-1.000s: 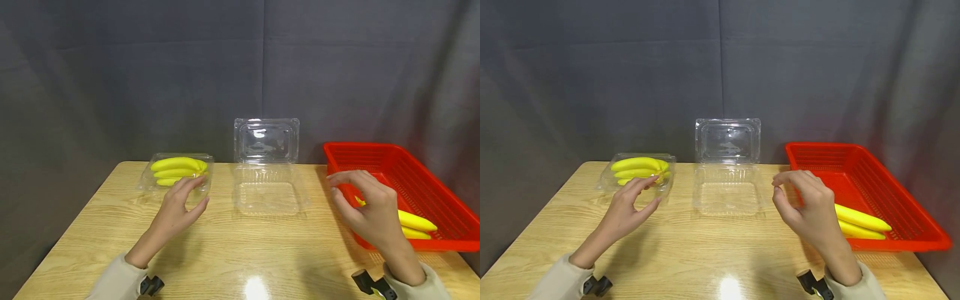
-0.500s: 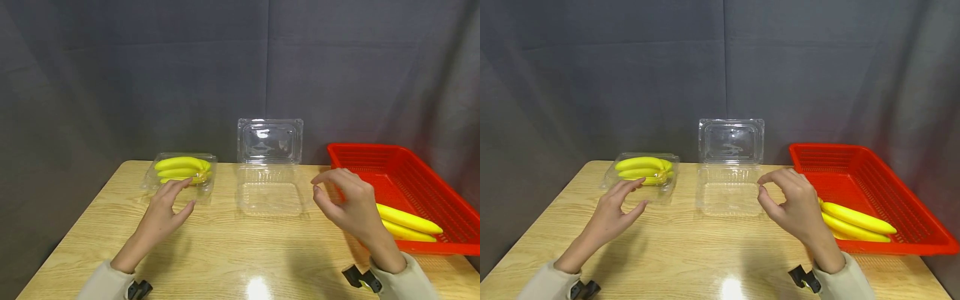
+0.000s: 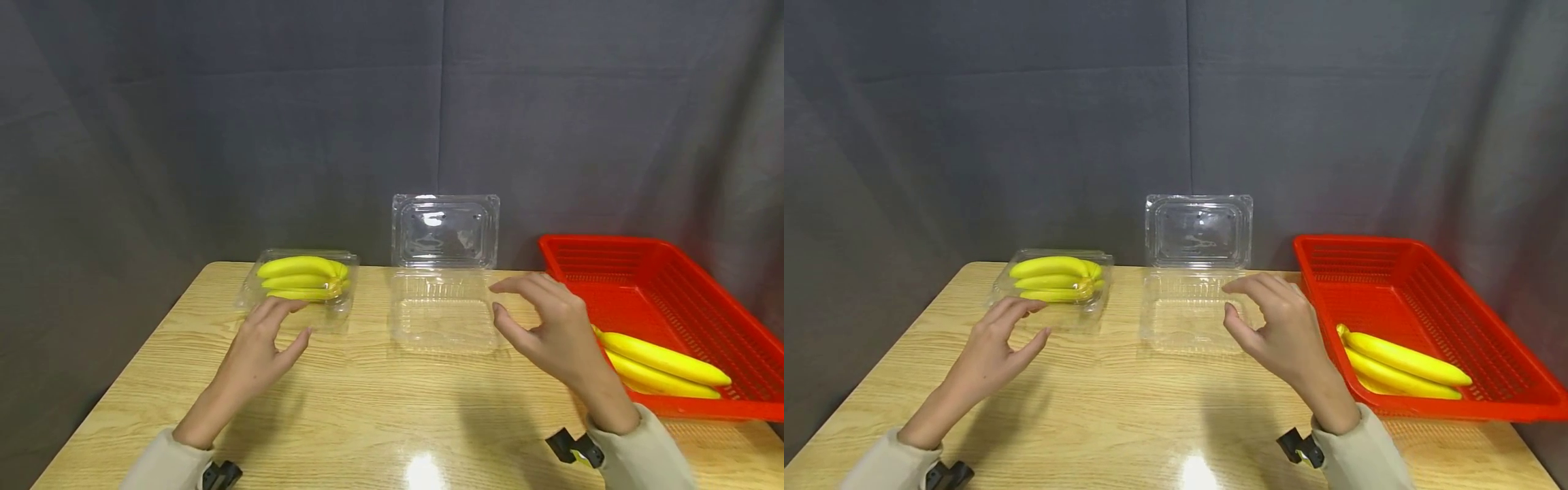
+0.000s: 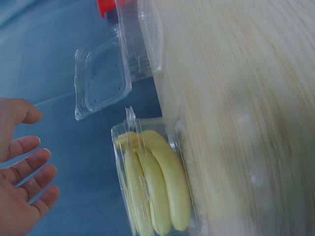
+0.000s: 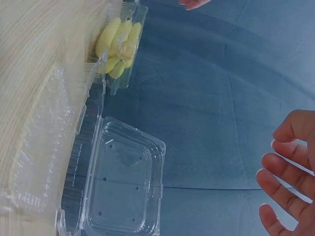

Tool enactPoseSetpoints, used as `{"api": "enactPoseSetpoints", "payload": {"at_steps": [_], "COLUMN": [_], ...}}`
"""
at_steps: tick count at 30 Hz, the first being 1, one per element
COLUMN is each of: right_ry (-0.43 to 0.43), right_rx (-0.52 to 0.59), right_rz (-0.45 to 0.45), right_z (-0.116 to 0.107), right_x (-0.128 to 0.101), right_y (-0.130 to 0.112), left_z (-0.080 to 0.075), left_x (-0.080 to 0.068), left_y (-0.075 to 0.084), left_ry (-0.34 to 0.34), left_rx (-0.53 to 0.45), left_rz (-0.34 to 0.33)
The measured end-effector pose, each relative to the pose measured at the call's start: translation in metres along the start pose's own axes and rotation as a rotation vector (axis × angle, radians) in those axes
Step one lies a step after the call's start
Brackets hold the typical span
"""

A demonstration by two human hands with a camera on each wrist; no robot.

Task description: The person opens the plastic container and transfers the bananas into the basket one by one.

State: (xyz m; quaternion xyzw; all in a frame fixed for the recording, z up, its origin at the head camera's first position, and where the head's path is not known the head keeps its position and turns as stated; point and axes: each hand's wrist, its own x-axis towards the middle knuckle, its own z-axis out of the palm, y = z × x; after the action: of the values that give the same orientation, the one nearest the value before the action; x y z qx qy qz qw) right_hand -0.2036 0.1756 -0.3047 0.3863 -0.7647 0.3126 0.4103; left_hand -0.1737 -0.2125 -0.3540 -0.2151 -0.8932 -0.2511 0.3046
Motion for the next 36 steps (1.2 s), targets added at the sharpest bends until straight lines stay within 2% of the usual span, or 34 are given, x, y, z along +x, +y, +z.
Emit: {"api": "enactPoseSetpoints", "payload": {"at_steps": [7, 15, 24, 36], "right_ry": [-0.061, -0.069, -0.106, -0.15], "right_rx": [-0.013, -0.045, -0.004, -0.038], "right_rz": [0.03, -0.07, -0.102, -0.162], "right_z": [0.011, 0.031, 0.057, 0.084], "right_x": [0.001, 0.006, 0.014, 0.024], "right_y": [-0.002, -0.004, -0.006, -0.01], "left_z": [-0.004, -0.009, -0.012, -0.012], "left_x": [0.0, -0.004, -0.01, -0.014], "left_y": [-0.009, -0.02, -0.031, -0.04], "left_ry": [0.032, 0.055, 0.057, 0.064], "left_rx": [0.044, 0.096, 0.146, 0.156], "left_rz": [0.053, 0.086, 0.086, 0.088]}}
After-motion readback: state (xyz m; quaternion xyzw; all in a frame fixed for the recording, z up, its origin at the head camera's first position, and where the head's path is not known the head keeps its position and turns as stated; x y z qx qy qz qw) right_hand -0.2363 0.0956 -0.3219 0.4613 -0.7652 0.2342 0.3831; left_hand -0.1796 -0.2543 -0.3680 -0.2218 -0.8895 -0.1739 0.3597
